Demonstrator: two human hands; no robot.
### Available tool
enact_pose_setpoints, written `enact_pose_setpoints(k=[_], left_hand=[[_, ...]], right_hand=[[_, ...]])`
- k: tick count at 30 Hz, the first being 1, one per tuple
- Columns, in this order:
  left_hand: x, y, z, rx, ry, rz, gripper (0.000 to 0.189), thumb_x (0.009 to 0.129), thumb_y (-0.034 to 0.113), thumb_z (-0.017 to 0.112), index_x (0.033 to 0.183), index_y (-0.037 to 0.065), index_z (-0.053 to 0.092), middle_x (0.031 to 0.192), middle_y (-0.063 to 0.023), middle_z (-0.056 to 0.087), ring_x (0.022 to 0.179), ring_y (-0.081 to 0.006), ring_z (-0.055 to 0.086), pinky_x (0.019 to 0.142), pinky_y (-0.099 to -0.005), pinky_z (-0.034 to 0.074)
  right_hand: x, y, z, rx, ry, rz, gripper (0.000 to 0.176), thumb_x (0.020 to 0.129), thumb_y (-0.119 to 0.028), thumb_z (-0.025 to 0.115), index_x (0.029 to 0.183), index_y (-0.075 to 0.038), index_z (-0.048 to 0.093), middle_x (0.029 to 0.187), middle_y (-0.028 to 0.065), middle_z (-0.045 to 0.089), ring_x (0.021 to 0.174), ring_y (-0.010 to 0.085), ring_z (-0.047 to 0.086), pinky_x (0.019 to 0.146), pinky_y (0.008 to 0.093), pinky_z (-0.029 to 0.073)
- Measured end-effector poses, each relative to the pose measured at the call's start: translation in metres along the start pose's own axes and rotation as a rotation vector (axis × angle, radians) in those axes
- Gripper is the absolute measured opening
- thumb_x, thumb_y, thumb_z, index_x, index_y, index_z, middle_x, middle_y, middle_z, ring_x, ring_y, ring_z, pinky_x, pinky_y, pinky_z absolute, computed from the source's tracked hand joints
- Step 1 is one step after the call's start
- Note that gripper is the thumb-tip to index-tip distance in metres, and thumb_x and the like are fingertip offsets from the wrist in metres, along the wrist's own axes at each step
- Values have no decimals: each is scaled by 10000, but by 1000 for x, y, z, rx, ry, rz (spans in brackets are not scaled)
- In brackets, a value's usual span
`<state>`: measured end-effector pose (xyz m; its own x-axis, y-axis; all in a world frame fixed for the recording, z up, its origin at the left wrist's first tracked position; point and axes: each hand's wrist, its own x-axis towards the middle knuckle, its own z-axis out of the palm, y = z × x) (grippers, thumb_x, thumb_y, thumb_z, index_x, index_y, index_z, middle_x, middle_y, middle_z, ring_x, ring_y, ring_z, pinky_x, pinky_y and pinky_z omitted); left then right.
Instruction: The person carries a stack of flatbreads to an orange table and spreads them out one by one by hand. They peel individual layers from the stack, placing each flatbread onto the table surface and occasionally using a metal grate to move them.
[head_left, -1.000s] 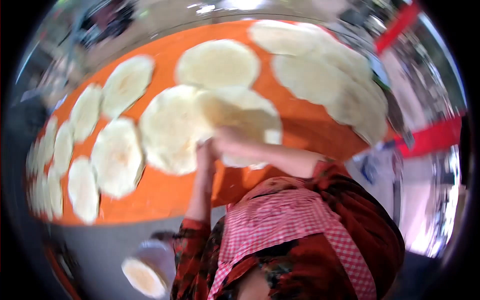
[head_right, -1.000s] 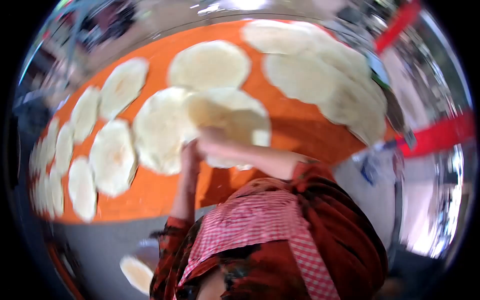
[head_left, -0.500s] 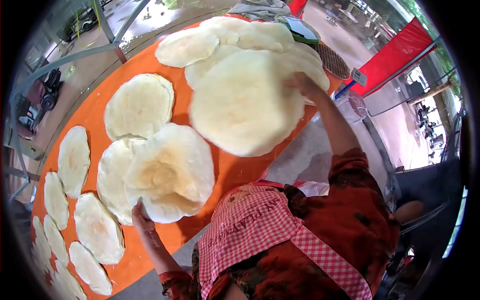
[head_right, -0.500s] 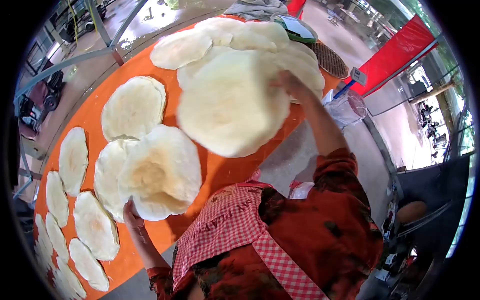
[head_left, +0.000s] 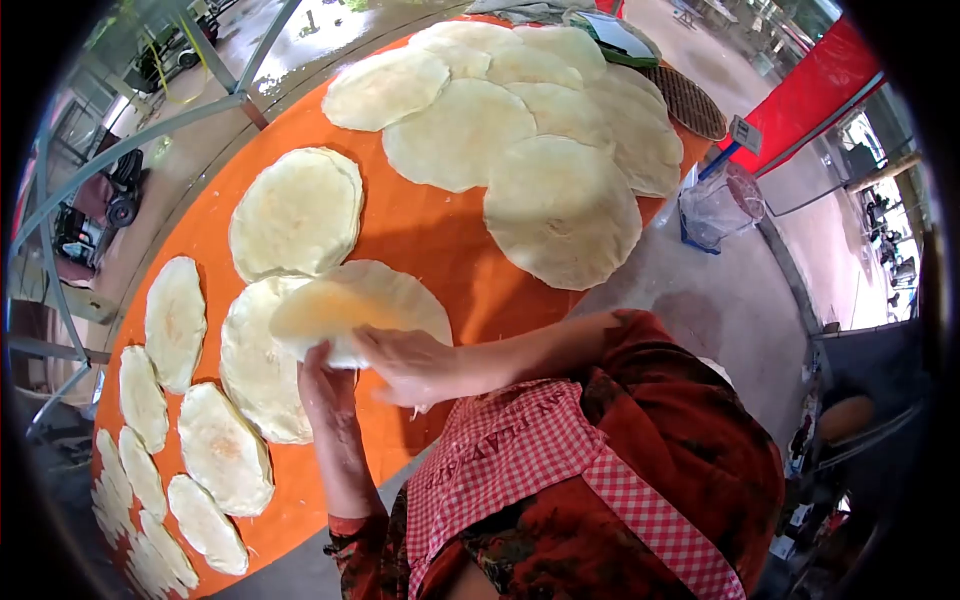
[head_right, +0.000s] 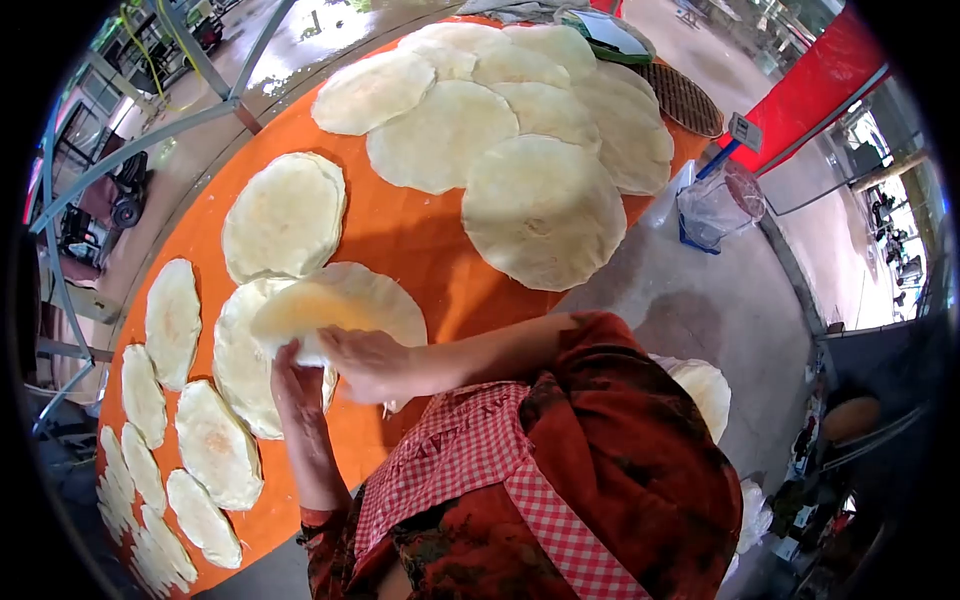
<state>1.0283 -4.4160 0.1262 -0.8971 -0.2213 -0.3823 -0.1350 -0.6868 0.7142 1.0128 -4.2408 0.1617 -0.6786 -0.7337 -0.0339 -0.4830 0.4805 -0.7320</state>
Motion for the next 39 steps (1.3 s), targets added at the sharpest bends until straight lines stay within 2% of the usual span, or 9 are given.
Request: enact_pose_setpoints(k=[5, 6, 12, 18, 23, 28, 35, 37, 39], left_hand=[[-13, 32, 42, 49, -225, 236, 393, 920, 258, 504, 1242, 39, 448, 1209, -119, 532, 1106, -260, 527, 916, -412, 460], [-20, 35, 47, 130, -246, 305, 398, 929, 300, 505, 1232, 47, 456, 1212, -118, 534, 1106, -255, 528, 923, -413, 455], [-25, -10, -31, 296, -49, 193, 314, 926, 241, 529, 1169, 42, 506, 1095, -119, 601, 1017, -250, 584, 871, -387, 478], [-76, -80, -108, 382, 527, -44, 242, 914, 215, 529, 1078, 39, 517, 1008, -80, 595, 921, -199, 575, 802, -338, 482], [-91, -114, -138, 424, 585, -4, 182, 905, 198, 537, 1018, 57, 520, 946, -51, 580, 853, -160, 559, 734, -312, 468], [-37, -136, -150, 732, 554, 307, 74, 882, 72, 556, 937, 23, 555, 846, -36, 563, 742, -135, 521, 647, -275, 449], [9, -151, -117, 1673, 466, 610, 91, 785, 97, 583, 864, 51, 579, 919, -162, 536, 903, -377, 499, 794, -479, 410], [11, -156, -114, 1850, 499, 634, 129, 809, 121, 546, 918, 54, 560, 944, -174, 511, 906, -388, 474, 810, -480, 392], [11, -156, -110, 1877, 513, 575, 154, 812, 121, 528, 945, 43, 539, 957, -176, 501, 919, -385, 466, 812, -490, 383]], right_hand=[[70, 55, -54, 77, 557, -166, 382, 740, 63, 477, 1093, -17, 599, 863, 136, 656, 707, 272, 644, 651, 359, 509], [65, 50, -105, 300, 380, 199, 374, 735, 63, 461, 1064, -13, 621, 840, 111, 663, 754, 200, 653, 669, 328, 516], [12, 230, -228, 616, 464, 172, 405, 740, -99, 649, 1124, 20, 595, 1021, 119, 650, 925, 187, 612, 806, 309, 480], [-222, 526, -211, -383, 1059, 1102, 519, 705, -351, 653, 1124, -49, 595, 1068, 196, 617, 994, 323, 599, 846, 410, 481], [-269, 456, -136, 470, 1078, 1439, 475, 664, -269, 756, 1053, -82, 559, 850, 93, 603, 708, 245, 576, 629, 440, 486], [-266, 432, -148, 732, 908, 1283, 385, 683, -199, 748, 1011, -89, 580, 827, 59, 607, 695, 199, 580, 589, 391, 472], [-278, 444, -217, 202, 815, 1424, 528, 669, -230, 766, 1132, -77, 565, 947, 74, 634, 829, 205, 595, 618, 404, 485], [-329, 539, -227, -160, 686, 1163, 506, 619, -272, 776, 1050, -54, 625, 930, 144, 656, 811, 257, 637, 669, 362, 507], [-246, 450, -229, -868, 739, 1426, 636, 657, -276, 770, 1200, -40, 539, 1121, 214, 578, 1019, 314, 577, 873, 375, 460]])
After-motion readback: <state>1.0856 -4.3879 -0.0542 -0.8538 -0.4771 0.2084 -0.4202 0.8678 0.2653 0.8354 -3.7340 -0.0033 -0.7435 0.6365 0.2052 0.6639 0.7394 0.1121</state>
